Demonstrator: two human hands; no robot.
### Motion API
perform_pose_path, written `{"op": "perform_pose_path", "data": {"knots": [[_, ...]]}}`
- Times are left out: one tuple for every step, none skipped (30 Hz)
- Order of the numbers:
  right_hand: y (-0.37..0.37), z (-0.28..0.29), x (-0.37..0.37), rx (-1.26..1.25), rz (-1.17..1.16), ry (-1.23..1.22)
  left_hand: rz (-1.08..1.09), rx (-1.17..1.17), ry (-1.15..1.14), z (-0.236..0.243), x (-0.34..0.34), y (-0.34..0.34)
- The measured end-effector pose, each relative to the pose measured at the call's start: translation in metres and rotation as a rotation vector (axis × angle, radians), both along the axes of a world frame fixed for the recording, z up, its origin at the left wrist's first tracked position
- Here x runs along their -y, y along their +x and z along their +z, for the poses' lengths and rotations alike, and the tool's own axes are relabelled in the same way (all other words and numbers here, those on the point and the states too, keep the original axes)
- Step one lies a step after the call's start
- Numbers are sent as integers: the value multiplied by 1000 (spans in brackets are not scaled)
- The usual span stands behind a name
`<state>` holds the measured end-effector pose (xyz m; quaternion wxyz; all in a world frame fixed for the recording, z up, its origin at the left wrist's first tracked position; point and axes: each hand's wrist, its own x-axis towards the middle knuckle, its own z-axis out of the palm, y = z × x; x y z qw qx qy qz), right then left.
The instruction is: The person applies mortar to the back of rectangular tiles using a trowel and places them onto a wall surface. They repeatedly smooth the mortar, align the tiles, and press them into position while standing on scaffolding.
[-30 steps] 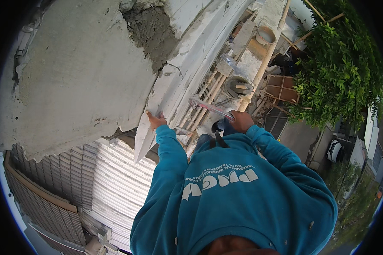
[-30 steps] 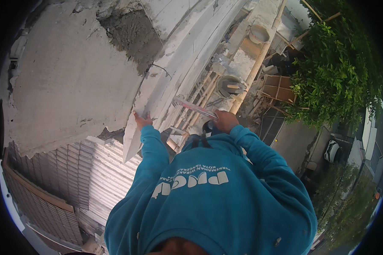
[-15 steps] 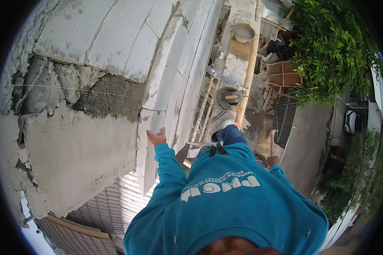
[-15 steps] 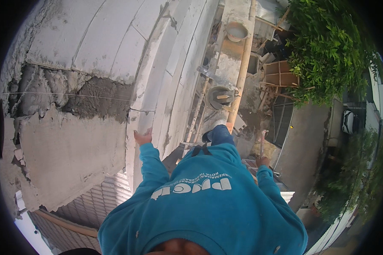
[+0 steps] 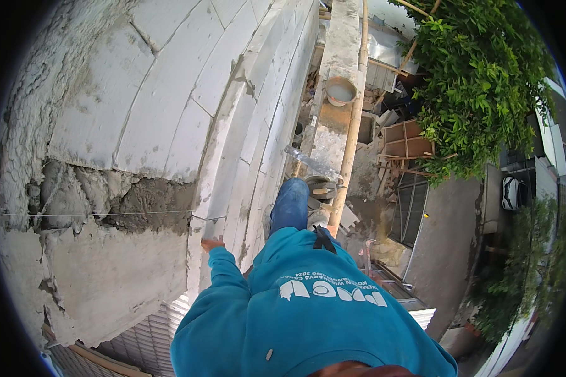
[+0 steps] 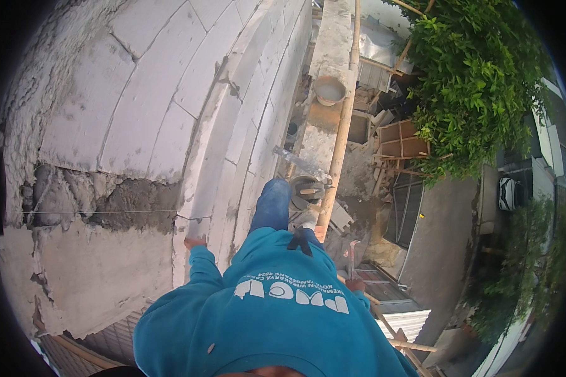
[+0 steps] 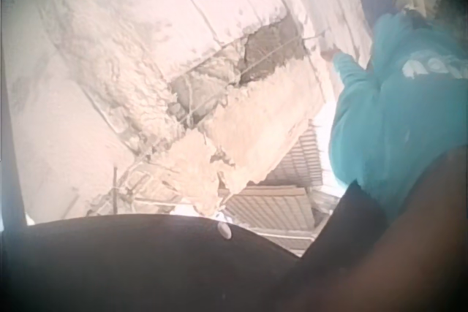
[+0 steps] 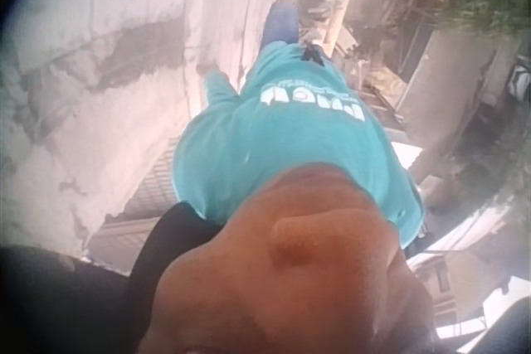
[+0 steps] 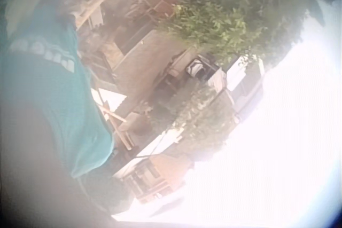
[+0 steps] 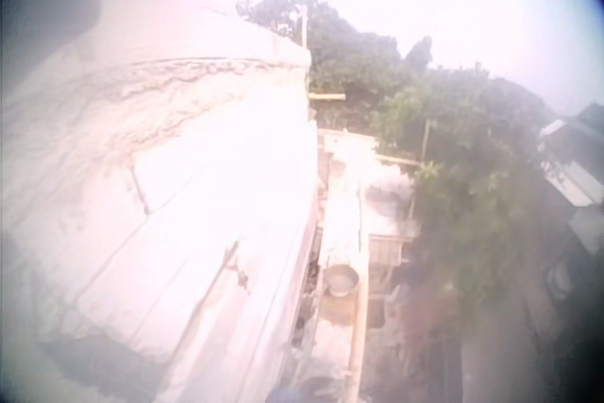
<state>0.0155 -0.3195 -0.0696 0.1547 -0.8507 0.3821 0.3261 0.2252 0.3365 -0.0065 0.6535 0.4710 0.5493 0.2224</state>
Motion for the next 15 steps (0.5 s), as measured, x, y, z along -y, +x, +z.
{"op": "perform_pose_path", "data": {"knots": [[-9, -1, 3, -14, -68, -1, 139, 113, -174, 9, 29, 24], [-7, -1, 2, -21, -86, 17, 320, 216, -332, 26, 47, 32], [-4, -1, 1, -28, -105, 35, 325, 210, -311, 27, 60, 39], [12, 6, -3, -49, -54, 47, 386, 207, -271, 34, 55, 23], [10, 4, -4, -31, -86, 63, 368, 205, -247, 38, 67, 34], [19, 4, -7, -27, -79, 76, 345, 184, -198, 35, 62, 31], [28, 5, -9, -22, -69, 88, 323, 163, -151, 28, 54, 30], [37, 6, -10, -15, -65, 99, 301, 141, -106, 21, 49, 28], [45, 6, -8, -14, -59, 99, -14, -401, 162, 17, 53, 29], [49, 7, -3, -15, -67, 90, -363, -937, 420, 23, 65, 44], [56, 8, 2, -13, -76, 83, -733, -1459, 678, 32, 78, 62], [65, 9, 7, -5, -89, 79, -820, -1420, 751, 39, 94, 80], [77, 9, 12, 1, -95, 79, -904, -1377, 821, 44, 112, 99], [92, 10, 16, 9, -99, 78, -985, -1329, 894, 45, 123, 122], [110, 11, 21, 22, -102, 78, -1065, -1324, 847, 39, 128, 147]]}}
